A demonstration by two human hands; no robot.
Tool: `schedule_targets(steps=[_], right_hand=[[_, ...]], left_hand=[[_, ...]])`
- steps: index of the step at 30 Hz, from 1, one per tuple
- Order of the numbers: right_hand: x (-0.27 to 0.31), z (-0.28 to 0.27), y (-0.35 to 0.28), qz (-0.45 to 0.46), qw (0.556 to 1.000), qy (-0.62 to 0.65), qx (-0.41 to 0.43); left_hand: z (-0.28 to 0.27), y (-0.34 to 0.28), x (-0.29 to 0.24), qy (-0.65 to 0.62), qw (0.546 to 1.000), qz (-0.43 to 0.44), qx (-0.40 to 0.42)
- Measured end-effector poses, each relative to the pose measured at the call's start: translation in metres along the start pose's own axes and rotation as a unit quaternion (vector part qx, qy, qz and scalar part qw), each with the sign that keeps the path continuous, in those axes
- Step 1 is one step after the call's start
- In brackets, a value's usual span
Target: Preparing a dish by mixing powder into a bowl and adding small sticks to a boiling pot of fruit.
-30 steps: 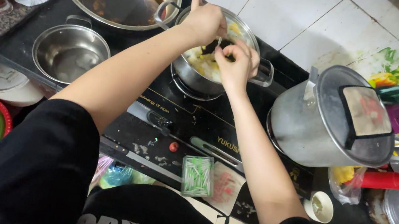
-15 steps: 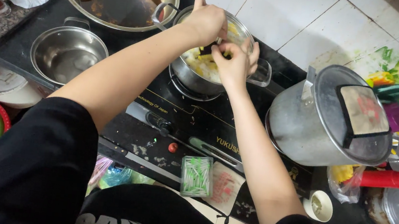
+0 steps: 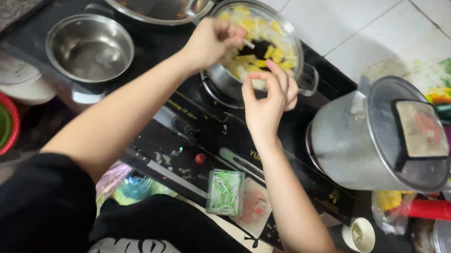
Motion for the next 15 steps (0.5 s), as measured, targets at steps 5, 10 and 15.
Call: schedule_targets(steps=[5,10,15], right_hand=[[0.047,0.018,-0.030,-0.064,0.993,0.067,0.070],[0.096,0.065,-0.059,-0.158,0.958,0.159,0.180],[0.130,0.117,-0.085,-0.213,0.907,0.253,0.262]], left_hand=[[-0.017,-0.126,0.059,-0.196,0.976,-0.002,-0.098],[-0.045,-0.322,0.122,-0.236,0.920,-0.154,-0.273],[-0.032,-0.558,0.219,-0.184,0.784,-0.335,-0.489]])
Point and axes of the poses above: each hand's wrist, its own y-axis towards the middle knuckle, its own z-axis out of the palm, x = y × z, the point moved 5 cm from there along y, towards the middle knuckle, and after that the axes turned 15 degrees about x, right-handed, at the moved point
